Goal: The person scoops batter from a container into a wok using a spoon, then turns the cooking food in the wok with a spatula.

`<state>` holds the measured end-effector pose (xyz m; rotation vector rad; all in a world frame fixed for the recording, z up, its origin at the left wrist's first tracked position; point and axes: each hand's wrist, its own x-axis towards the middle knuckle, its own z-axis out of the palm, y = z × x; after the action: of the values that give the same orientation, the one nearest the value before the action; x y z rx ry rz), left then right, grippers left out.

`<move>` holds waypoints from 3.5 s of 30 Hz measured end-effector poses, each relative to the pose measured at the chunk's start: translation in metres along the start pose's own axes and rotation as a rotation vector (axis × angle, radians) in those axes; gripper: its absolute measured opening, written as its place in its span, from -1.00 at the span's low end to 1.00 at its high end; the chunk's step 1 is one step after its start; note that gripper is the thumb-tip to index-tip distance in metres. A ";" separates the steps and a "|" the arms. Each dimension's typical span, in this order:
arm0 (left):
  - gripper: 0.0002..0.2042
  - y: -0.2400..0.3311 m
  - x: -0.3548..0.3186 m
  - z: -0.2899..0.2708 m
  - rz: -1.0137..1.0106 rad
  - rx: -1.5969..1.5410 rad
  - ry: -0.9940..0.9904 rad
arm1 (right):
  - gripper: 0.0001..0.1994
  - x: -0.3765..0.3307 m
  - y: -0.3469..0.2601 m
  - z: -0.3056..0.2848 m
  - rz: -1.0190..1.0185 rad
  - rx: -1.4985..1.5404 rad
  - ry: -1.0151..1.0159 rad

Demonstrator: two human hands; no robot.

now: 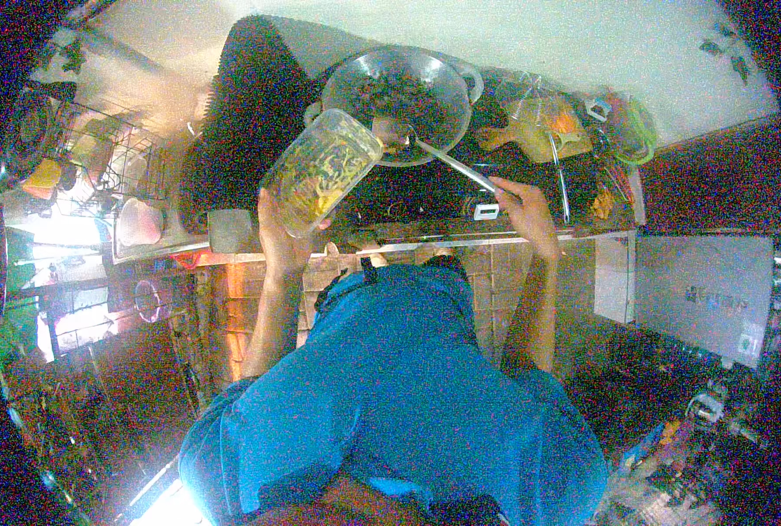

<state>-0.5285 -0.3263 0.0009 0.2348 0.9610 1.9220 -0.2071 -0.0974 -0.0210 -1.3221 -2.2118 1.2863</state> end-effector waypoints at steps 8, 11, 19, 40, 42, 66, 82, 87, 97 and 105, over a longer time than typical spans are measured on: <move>-0.39 -0.015 -0.017 0.024 0.043 -0.052 0.065 | -0.72 0.013 0.010 -0.023 -0.183 -0.049 -0.009; -0.36 -0.025 -0.028 0.044 0.101 -0.020 0.102 | -0.73 0.020 0.006 -0.041 -0.120 -0.049 -0.046; -0.46 -0.065 -0.047 0.071 0.223 0.021 0.306 | -0.71 0.040 0.042 -0.069 -0.148 -0.134 -0.079; -0.38 -0.086 -0.074 0.082 0.284 -0.021 0.420 | -0.72 0.096 0.046 -0.067 0.097 0.056 -0.427; -0.38 -0.086 -0.075 0.081 0.291 -0.032 0.425 | -0.71 0.096 0.043 -0.067 0.121 0.088 -0.436; -0.42 -0.079 -0.056 0.067 0.205 -0.032 0.411 | -0.67 0.077 0.056 -0.083 -0.162 -0.079 -0.273; -0.42 -0.081 -0.063 0.062 0.247 -0.017 0.360 | -0.73 0.061 0.046 -0.082 -0.210 -0.059 -0.212; -0.43 -0.085 -0.066 0.056 0.240 -0.039 0.348 | -0.73 0.055 0.036 -0.084 -0.198 -0.091 -0.188; -0.42 -0.085 -0.067 0.060 0.227 -0.008 0.413 | -0.75 0.046 0.019 -0.088 -0.255 -0.184 -0.155; -0.39 -0.085 -0.066 0.059 0.247 0.007 0.375 | -0.73 0.045 0.017 -0.087 -0.239 -0.197 -0.117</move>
<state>-0.4058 -0.3276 -0.0049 -0.0078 1.2295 2.2386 -0.1692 -0.0096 0.0065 -1.0256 -2.5422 1.1071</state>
